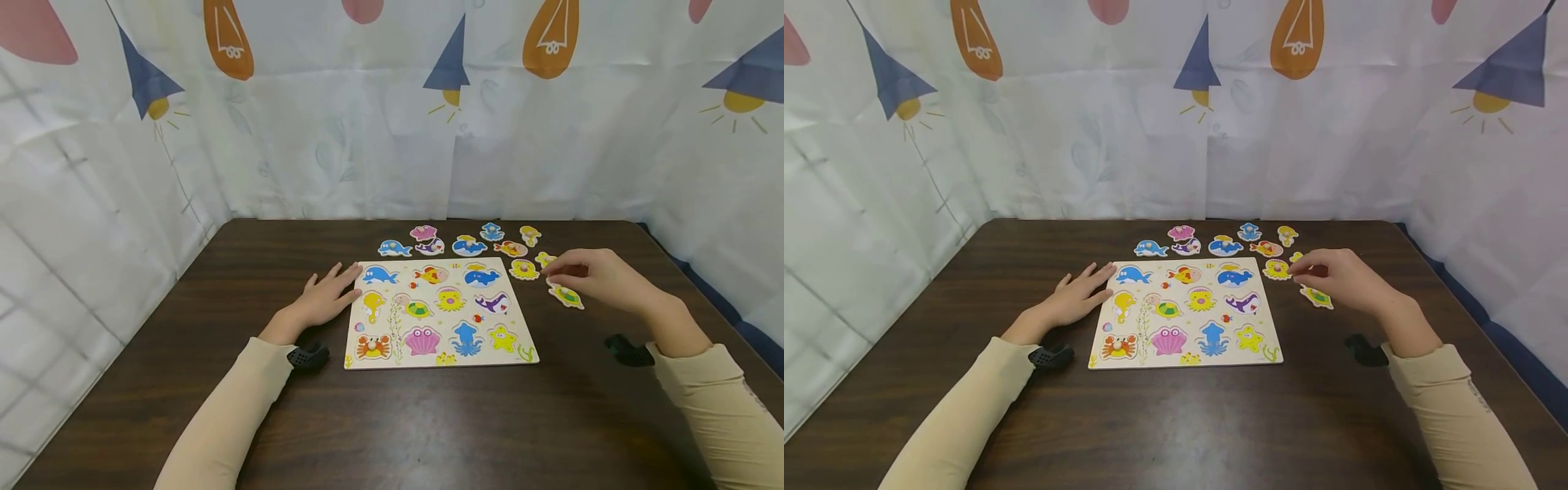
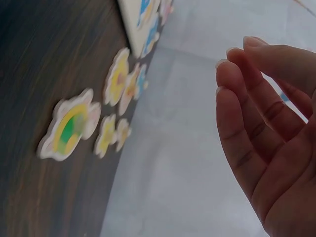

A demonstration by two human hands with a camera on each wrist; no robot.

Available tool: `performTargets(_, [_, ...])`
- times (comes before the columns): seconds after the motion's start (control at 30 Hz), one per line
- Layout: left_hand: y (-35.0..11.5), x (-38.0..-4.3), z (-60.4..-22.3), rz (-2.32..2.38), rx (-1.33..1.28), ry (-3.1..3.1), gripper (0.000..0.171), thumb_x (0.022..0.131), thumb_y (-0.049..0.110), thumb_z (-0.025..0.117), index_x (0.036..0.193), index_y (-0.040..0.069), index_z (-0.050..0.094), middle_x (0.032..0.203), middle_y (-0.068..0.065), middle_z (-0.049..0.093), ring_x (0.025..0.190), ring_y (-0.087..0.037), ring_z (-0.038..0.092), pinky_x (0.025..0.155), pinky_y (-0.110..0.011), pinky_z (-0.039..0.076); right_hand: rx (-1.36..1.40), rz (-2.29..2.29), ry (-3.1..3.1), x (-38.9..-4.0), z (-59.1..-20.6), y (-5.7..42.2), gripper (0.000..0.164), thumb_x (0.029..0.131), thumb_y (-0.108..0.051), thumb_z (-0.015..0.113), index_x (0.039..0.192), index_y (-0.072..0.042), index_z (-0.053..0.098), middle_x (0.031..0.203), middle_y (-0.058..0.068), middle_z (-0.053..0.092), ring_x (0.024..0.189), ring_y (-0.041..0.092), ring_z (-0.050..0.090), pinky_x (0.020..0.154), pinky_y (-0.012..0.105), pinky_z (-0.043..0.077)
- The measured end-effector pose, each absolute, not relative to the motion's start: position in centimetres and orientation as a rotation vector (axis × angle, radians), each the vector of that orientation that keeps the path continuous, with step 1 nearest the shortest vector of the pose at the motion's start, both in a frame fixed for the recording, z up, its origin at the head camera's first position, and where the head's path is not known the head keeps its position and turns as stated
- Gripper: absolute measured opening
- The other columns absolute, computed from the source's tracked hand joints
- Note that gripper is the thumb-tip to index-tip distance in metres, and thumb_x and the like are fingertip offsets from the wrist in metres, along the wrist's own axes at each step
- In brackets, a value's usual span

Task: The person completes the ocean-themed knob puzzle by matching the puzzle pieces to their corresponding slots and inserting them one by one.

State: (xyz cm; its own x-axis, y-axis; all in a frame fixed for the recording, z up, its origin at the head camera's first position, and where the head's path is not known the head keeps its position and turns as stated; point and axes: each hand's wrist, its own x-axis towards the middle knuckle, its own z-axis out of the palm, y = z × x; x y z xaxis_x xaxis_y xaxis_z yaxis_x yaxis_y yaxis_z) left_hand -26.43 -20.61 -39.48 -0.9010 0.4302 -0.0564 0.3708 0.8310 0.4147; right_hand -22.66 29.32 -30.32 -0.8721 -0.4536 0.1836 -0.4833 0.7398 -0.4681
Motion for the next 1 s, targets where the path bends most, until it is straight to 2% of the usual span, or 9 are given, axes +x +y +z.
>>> performTargets(0.17, [-20.6, -26.5, -39.7, 0.604, 0.634, 2.863, 0.066, 0.11, 0.044, 0.044, 0.166, 0.017, 0.021, 0.171, -0.006, 0.016, 0.156, -0.036, 0.006, 0.115, -0.071, -0.002, 0.677, 0.78, -2.965, -23.2, -30.8, 30.2, 0.018, 0.095, -0.01, 0.074, 0.112, -0.003, 0.078, 0.106, 0.005, 0.074, 0.083, 0.015, 0.064, 0.067, 0.027, 0.053])
performTargets(0.47, [-21.0, -26.1, -39.9, 0.598, 0.618, 2.861, 0.067, 0.11, 0.044, 0.046, 0.166, 0.015, 0.022, 0.17, -0.008, 0.017, 0.156, -0.038, 0.006, 0.115, -0.073, -0.002, 0.614, 0.822, -3.09, -24.9, -32.9, 31.5, 0.021, 0.097, -0.012, 0.072, 0.114, 0.0, 0.076, 0.104, 0.008, 0.074, 0.083, 0.016, 0.063, 0.067, 0.031, 0.052])
performTargets(0.63, [-20.9, -26.1, -39.9, 0.611, 0.637, 2.865, 0.067, 0.11, 0.044, 0.046, 0.166, 0.015, 0.023, 0.17, -0.009, 0.018, 0.156, -0.038, 0.007, 0.114, -0.073, -0.001, 0.597, 0.814, -3.145, -25.6, -33.6, 32.3, 0.023, 0.098, -0.01, 0.07, 0.115, 0.003, 0.074, 0.107, 0.013, 0.073, 0.085, 0.018, 0.063, 0.067, 0.035, 0.052])
performTargets(0.87, [-20.7, -26.3, -39.8, 0.615, 0.63, 2.865, 0.067, 0.11, 0.043, 0.046, 0.166, 0.015, 0.022, 0.17, -0.008, 0.018, 0.156, -0.038, 0.007, 0.115, -0.073, -0.002, 0.57, 0.886, -3.244, -26.7, -33.9, 33.4, 0.025, 0.098, -0.011, 0.069, 0.118, 0.004, 0.072, 0.104, 0.008, 0.073, 0.084, 0.019, 0.065, 0.07, 0.037, 0.056])
performTargets(1.0, [-20.6, -26.4, -39.7, 0.62, 0.63, 2.865, 0.066, 0.11, 0.042, 0.045, 0.166, 0.015, 0.022, 0.17, -0.009, 0.017, 0.156, -0.038, 0.006, 0.115, -0.072, -0.002, 0.586, 0.966, -3.267, -27.1, -33.9, 33.8, 0.027, 0.098, -0.011, 0.07, 0.119, 0.006, 0.071, 0.095, 0.005, 0.069, 0.078, 0.019, 0.061, 0.067, 0.036, 0.054])
